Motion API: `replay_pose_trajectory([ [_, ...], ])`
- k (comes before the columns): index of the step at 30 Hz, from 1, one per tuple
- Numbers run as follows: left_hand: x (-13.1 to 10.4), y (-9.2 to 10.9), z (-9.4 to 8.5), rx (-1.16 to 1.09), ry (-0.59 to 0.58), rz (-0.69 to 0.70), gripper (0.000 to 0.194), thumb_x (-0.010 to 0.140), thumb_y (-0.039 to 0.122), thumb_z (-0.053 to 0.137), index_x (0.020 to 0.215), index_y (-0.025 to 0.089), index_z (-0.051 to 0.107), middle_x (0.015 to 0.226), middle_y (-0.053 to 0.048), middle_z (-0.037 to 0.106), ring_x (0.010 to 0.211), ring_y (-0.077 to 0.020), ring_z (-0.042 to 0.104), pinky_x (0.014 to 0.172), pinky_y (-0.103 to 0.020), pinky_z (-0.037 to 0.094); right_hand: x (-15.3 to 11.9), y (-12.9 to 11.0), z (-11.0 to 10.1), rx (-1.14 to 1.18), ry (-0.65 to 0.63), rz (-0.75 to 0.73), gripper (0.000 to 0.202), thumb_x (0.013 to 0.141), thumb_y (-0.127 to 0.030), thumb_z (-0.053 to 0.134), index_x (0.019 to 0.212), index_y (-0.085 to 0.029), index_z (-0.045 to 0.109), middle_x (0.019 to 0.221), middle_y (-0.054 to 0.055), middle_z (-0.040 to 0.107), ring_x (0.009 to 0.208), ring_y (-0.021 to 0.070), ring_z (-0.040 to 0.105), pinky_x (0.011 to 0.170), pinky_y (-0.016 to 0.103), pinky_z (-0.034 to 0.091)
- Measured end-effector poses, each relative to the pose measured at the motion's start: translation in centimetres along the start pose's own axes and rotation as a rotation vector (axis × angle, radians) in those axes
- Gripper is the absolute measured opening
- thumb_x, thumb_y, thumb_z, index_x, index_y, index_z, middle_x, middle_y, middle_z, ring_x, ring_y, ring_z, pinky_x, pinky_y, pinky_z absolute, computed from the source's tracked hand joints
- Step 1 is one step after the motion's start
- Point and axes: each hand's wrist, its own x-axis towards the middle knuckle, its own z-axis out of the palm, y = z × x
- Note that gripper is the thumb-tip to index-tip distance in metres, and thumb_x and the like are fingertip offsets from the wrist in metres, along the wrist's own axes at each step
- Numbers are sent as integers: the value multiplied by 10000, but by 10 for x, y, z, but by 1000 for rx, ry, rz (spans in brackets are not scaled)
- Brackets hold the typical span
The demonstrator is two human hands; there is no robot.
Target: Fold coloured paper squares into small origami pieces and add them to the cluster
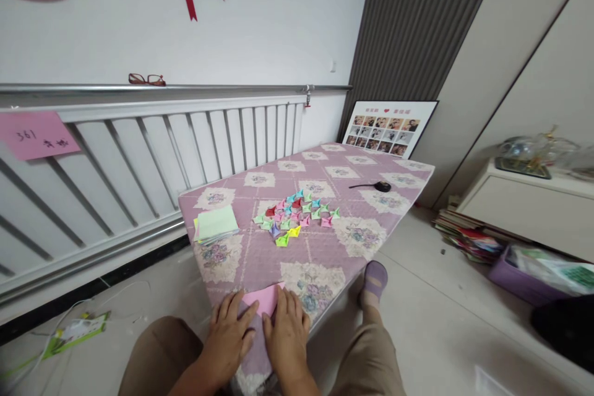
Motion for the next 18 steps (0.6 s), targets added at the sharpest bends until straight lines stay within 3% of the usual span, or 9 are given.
replay_pose_trajectory([
  [6, -1, -1, 8, -36, 32, -35, 516, 854, 351, 517, 1366, 382, 459, 1500, -53, 362, 1375, -323, 255, 1109, -550, 141, 6, -5, 3, 184, -23, 71, 553, 807, -267, 518, 1351, -203, 443, 1268, 109, 608, 1171, 270, 547, 991, 458, 341],
  [10, -2, -1, 9, -57, 49, -29, 513, 851, 339, 523, 1362, 339, 478, 1497, -66, 368, 1374, -324, 262, 1115, -550, 139, 5, -8, 3, 252, -12, 63, 560, 807, -257, 506, 1358, -194, 434, 1071, 95, 689, 1043, 262, 613, 987, 469, 337],
  [15, -5, -2, 10, -96, 138, -10, 495, 847, 268, 518, 1341, 313, 508, 1473, -56, 410, 1361, -305, 296, 1118, -541, 179, 3, -12, -2, 353, 25, 89, 632, 767, -205, 511, 1386, -177, 385, 949, 68, 702, 987, 267, 630, 996, 507, 317],
  [18, -8, -5, 15, -191, 218, -23, 501, 827, 227, 507, 1328, 241, 523, 1453, -86, 425, 1350, -289, 325, 1127, -510, 205, 2, -11, -8, 483, 32, 112, 678, 763, -209, 503, 1418, -178, 331, 832, 25, 700, 864, 245, 659, 928, 455, 400],
])
